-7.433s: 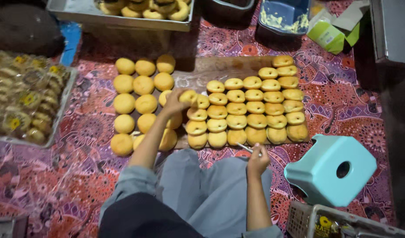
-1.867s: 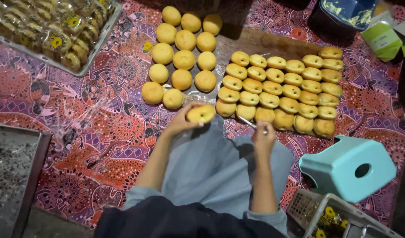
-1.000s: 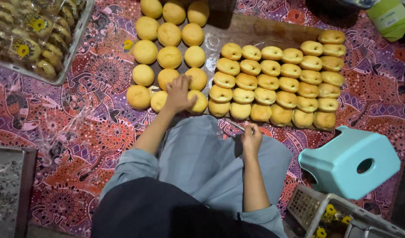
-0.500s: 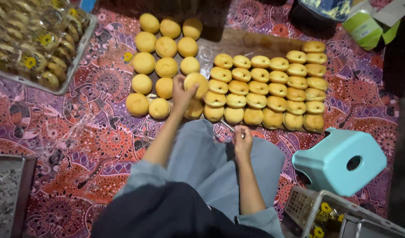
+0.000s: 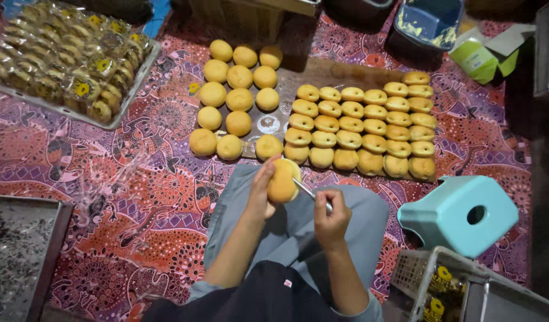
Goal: The person sits on a patterned floor mat and uses a small metal tool to scoop a yellow filling from a container and insert it into round buns. The filled buns are placed in a neat row on a wooden board, while unfilled buns are arranged nearby.
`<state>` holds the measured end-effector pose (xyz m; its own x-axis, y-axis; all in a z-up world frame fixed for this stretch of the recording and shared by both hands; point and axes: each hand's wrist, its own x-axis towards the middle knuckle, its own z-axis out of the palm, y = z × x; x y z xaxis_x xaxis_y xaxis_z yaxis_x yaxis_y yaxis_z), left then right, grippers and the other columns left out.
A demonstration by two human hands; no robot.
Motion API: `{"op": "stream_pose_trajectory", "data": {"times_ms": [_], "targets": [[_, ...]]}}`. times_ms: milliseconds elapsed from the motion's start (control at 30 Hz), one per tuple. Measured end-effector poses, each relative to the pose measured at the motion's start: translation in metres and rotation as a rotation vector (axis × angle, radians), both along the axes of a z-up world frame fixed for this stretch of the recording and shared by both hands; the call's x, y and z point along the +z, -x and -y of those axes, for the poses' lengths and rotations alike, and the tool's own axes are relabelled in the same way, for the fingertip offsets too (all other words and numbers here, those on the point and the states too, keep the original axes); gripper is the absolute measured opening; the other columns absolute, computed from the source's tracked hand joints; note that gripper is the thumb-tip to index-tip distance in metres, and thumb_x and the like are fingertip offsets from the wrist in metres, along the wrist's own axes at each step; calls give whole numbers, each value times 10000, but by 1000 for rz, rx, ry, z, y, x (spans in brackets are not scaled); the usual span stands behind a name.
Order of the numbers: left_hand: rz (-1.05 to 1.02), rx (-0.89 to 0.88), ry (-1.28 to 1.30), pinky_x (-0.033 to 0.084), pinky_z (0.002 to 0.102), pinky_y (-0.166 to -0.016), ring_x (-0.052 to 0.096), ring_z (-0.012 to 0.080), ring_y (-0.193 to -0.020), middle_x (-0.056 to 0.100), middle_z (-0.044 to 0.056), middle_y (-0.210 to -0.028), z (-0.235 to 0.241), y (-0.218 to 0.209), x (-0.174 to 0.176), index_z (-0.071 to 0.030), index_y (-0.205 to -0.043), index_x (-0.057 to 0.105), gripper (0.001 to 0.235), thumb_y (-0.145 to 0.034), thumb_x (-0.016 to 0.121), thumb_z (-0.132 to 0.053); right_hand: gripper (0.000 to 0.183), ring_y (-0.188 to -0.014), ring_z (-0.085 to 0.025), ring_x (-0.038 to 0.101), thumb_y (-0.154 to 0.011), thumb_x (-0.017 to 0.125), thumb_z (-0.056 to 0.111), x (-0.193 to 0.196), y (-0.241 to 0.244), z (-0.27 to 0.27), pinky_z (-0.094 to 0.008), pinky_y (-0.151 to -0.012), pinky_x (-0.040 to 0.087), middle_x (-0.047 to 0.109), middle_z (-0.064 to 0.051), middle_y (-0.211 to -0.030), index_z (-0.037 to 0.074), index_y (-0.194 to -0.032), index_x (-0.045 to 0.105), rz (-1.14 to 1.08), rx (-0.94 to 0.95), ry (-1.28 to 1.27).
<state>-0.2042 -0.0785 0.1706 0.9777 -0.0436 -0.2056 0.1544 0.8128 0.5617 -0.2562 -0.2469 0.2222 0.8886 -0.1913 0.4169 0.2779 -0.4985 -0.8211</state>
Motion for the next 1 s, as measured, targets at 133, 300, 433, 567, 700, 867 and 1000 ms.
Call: {"op": "stream_pose_trajectory", "data": {"times_ms": [133,300,433,567,700,867,1000], "targets": [[52,-72,-134,599,349,-836,700,189,-953,717,107,-1114,4,18,18,-6,-1318,625,447,-929,720,-206,197,-477,-238,631,-977,659,158,11,23,-1,-382,-471,471,620,-108,-597,37,-846,577,-7,-54,181],[118,-193,-352,605,317,-843,710,175,-935,734,116,-1074,22,40,22,36,-1203,702,363,-894,780,-137,176,-534,-306,655,-997,626,140,3,24,-7,-411,-512,495,639,-115,-632,57,-849,580,100,54,269],[-4,-138,-289,607,303,-791,721,167,-896,745,100,-1038,17,43,19,-5,-1170,716,335,-885,761,-177,167,-626,-298,691,-1030,575,146,5,23,1,-383,-557,520,663,-143,-744,68,-894,634,166,94,323],[-48,-174,-297,596,321,-742,710,187,-836,742,111,-983,22,38,13,58,-1099,721,311,-943,751,-209,192,-519,-278,678,-983,598,174,-1,21,-3,-383,-511,514,687,-115,-653,54,-850,667,-54,5,83],[-100,-108,-218,602,316,-752,719,159,-839,750,85,-980,23,48,0,19,-1104,719,300,-920,738,-217,180,-553,-289,660,-969,641,163,-25,20,-10,-392,-527,505,661,-125,-669,53,-829,668,121,41,195],[-166,68,-202,601,305,-755,707,140,-821,755,71,-969,34,53,3,10,-1113,733,301,-914,747,-216,162,-548,-319,617,-965,642,132,-41,15,-5,-424,-548,483,651,-130,-663,55,-828,681,353,-190,319],[-144,166,-212,598,292,-770,708,132,-839,767,73,-977,38,57,7,23,-1107,748,283,-884,776,-149,175,-604,-281,640,-993,635,145,-54,9,-12,-397,-590,505,663,-117,-717,52,-850,675,303,-197,246]]}}
